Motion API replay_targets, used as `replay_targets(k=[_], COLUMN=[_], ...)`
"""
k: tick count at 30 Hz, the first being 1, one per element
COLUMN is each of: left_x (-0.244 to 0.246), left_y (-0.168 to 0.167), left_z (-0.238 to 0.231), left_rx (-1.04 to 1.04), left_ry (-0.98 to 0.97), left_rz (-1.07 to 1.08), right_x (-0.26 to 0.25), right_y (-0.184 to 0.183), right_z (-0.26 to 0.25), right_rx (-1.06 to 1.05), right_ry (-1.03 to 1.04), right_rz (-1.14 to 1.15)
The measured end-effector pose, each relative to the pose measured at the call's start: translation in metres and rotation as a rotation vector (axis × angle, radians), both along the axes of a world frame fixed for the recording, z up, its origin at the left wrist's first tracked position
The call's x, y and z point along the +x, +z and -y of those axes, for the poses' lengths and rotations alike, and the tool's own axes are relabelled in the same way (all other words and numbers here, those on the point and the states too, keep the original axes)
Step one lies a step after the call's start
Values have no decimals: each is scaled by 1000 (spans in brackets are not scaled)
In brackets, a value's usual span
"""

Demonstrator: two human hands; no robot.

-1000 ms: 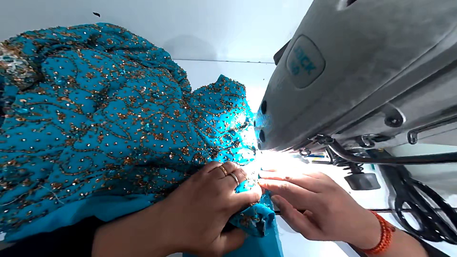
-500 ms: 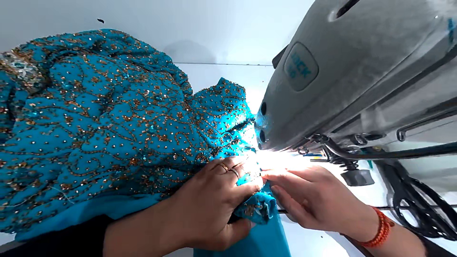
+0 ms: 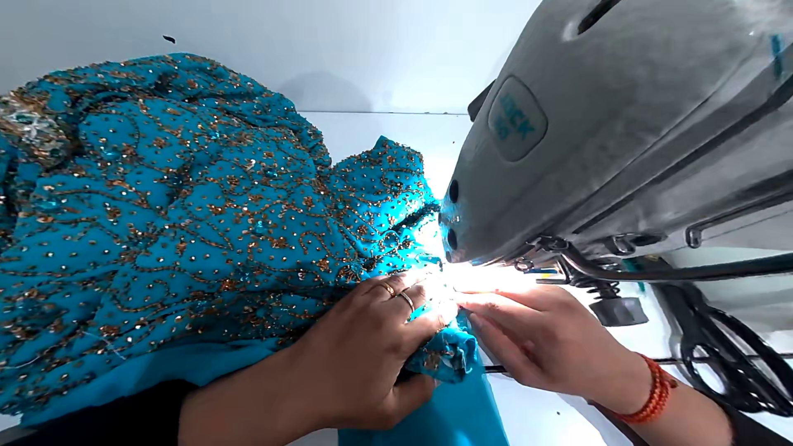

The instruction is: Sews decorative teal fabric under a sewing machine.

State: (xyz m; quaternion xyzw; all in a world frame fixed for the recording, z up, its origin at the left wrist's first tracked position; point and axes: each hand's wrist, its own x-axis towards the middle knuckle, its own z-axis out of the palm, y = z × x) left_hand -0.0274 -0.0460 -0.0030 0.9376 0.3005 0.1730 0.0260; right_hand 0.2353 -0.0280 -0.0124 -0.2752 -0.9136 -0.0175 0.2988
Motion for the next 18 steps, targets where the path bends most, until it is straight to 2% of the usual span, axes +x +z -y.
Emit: replay_targets(k=[18], left_x=[2], left_y=[3], left_z=[-5], left_rx=[-47], left_ry=[8], left_rz=[-3], right_x=[-2], right_y=[-1], right_z=[-2], right_rx=[48], right_ry=[-78], right_rz=[43])
